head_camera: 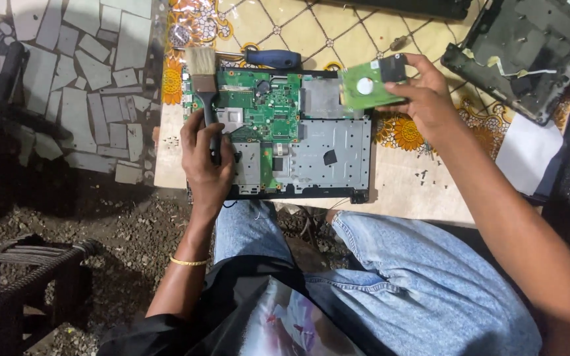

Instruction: Reinstalling a motherboard and hard drive into a laptop chassis, including connecting ribbon cables and securing with screws.

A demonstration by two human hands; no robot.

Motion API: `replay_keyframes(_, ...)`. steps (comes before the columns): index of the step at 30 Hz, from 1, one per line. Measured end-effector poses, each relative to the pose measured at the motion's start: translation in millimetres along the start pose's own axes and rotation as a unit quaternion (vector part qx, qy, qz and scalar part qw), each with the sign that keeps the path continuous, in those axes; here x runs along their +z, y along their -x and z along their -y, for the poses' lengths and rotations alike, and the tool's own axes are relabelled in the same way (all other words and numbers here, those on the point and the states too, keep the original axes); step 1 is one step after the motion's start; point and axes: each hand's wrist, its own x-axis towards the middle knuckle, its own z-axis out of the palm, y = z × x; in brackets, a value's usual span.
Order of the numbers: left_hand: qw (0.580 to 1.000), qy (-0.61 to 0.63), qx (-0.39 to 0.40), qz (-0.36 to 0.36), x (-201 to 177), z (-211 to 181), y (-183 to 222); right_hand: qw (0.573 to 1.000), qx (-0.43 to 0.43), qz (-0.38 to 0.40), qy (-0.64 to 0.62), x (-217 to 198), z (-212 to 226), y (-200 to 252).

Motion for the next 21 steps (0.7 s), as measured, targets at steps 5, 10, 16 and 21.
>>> replay_keyframes(5,1.000,-0.007,0.004,-0.004,3,5,2,0.978,-0.116,-0.037,0.171,23,0,13)
replay_keyframes(10,1.000,0.003,0.010,0.004,4,6,1,0.865,-0.329,-0.075,0.371,49,22,41)
replay_keyframes(16,0.999,0.018,0.029,-0.032,12,21,5,0.813,-0.390,-0.058,0.428,58,11,34)
replay_keyframes(21,0.999,0.026,0.031,-0.028,10,17,4,0.832,-0.362,0.002,0.420,64,-10,30)
